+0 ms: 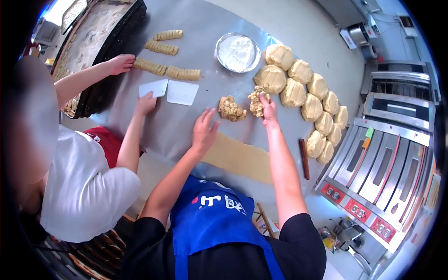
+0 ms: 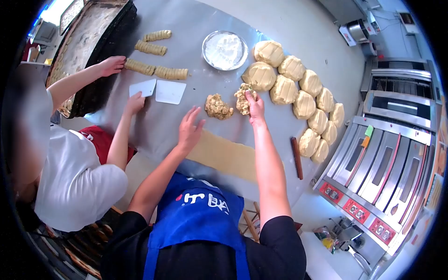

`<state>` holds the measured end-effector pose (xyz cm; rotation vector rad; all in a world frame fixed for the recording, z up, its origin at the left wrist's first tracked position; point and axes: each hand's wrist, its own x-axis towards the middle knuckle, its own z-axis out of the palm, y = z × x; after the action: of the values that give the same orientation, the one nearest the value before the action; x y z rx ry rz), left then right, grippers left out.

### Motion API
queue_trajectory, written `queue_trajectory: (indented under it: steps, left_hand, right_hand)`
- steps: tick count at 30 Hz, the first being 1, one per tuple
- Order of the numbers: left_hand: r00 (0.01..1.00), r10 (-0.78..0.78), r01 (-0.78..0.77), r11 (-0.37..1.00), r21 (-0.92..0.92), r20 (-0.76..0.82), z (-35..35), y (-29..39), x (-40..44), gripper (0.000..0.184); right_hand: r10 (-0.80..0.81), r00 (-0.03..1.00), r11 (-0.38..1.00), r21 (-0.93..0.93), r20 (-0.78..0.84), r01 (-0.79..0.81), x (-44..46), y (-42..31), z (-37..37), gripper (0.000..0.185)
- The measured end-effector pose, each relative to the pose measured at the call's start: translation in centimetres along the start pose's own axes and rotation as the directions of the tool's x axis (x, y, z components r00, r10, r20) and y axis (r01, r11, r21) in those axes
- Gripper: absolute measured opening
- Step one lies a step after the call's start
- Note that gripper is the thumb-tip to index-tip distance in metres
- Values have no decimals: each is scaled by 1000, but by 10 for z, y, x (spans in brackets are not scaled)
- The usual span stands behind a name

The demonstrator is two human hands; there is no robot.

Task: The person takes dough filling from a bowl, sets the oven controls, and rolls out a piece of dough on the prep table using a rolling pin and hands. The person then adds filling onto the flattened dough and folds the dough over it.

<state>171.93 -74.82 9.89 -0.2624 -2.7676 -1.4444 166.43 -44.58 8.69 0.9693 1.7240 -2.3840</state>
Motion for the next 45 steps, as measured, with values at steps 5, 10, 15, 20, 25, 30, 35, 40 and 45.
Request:
queue_trajectory:
  steps: [5,10,15,20,25,30,35,40,45]
  left_hand:
    - [993,-101,99,994,-36,-54,-43,-17,-59,40]
    - [952,-295,285,951,-117,-82,-56,-34,-107,31]
    - [918,-392,370,902,-222,-65,-54,-44,-110,29]
    - [938,-347,327,900,-289,-17,-58,-56,-112,33]
    - [980,-133,155,977,-147,145,-79,-47,-109,48]
    - [972,6,26,991,-134,235,-84,-50,-96,55]
    - [925,71,-92,995,38,374,-92,-38,-82,59]
    - [867,191,-240,969,50,459,-97,-20,-62,62]
    - [854,227,-250,968,-13,468,-81,-31,-50,47]
  right_hand:
    - [30,977,997,61,213,-44,-87,-45,4,35]
    - [10,915,859,-472,404,199,-160,-3,36,38]
    - [-199,725,346,-644,660,682,-181,32,88,47]
    - [-219,620,142,-605,753,784,-175,100,101,55]
    - [-274,595,9,-616,756,787,-198,81,109,63]
    - [-250,545,-204,-594,800,778,-191,120,99,61]
    - [-208,544,-260,-582,813,770,-169,136,85,60]
    - [-219,675,-1,-692,704,722,-186,106,90,64]
    - [-308,602,-146,-662,737,735,-193,110,62,60]
